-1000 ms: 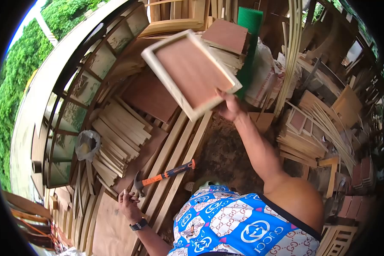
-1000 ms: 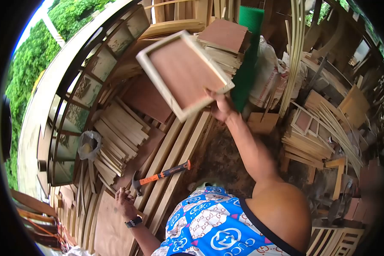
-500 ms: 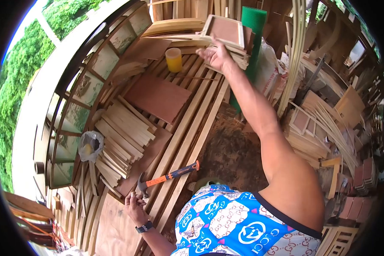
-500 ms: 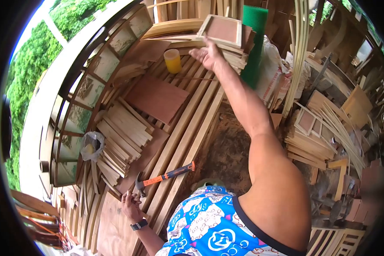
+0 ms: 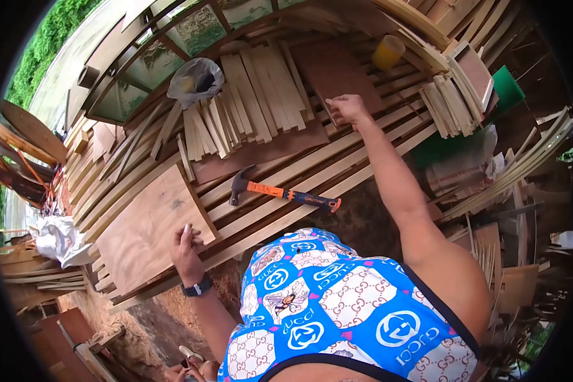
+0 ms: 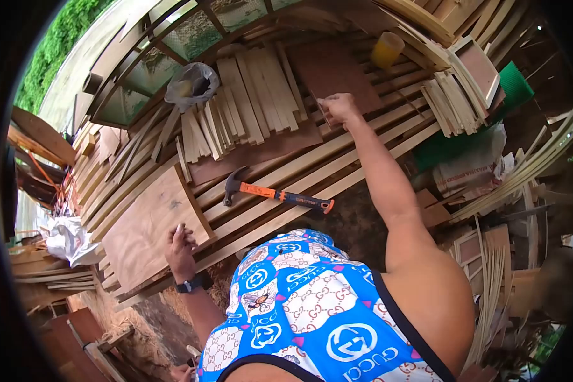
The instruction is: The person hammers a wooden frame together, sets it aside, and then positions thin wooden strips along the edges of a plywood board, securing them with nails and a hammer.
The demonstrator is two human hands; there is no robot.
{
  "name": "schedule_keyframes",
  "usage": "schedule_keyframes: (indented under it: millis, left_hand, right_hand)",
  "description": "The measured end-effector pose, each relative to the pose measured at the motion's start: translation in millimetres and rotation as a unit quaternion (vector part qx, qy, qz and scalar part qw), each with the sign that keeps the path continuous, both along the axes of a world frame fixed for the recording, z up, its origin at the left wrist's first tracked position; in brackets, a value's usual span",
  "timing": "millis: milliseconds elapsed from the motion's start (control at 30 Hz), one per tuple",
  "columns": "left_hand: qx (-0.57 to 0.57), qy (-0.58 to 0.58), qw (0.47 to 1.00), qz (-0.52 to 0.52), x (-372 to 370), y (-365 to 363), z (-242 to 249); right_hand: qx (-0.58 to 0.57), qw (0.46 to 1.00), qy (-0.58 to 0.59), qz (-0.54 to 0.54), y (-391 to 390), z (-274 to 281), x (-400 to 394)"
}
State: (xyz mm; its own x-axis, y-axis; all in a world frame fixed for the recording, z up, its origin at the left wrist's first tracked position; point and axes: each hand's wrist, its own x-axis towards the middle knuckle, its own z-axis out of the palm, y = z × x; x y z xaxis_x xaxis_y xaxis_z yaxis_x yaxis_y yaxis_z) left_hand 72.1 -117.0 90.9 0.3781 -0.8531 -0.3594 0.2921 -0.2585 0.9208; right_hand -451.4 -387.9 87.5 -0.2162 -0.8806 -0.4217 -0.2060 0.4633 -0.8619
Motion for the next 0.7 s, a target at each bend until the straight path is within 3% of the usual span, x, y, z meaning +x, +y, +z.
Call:
schedule_keyframes:
  millis: [33,67,100,233,300,333,433,500,567,700]
  left_hand:
    - [0.001,0.003,1.000,-0.006,3,10,-1]
    - [0.005,0.006,1.000,0.021,7,23,2]
    - [0.009,0.009,0.999,0.047,12,36,4]
    - [0.029,0.003,0.993,0.115,14,100,9]
    - [0.028,0.041,0.985,0.166,21,123,1]
    - [0.035,0.035,0.983,0.178,22,131,-1]
    - [0.058,0.050,0.980,0.183,17,135,-3]
    - [0.051,0.062,0.983,0.166,8,126,-5]
    - [0.044,0.052,0.988,0.141,3,110,-1]
    - [0.019,0.055,0.994,0.087,-2,84,6]
  right_hand:
    - [0.001,1.000,0.003,-0.006,-10,-31,-20]
    - [-0.109,0.949,0.289,-0.065,-16,-62,-43]
    - [-0.209,0.803,0.546,-0.115,-16,-75,-61]
    - [-0.122,0.827,0.512,-0.197,-3,-48,-122]
    - [-0.002,0.879,0.469,-0.086,-10,-45,-140]
    - [0.000,0.879,0.470,-0.086,-8,-45,-136]
    - [0.016,0.847,0.528,-0.063,6,-50,-118]
    - [0.013,0.823,0.557,-0.104,24,-36,-89]
    - [0.083,0.833,0.510,-0.199,39,-1,-56]
    - [0.086,0.868,0.460,-0.167,31,-8,-76]
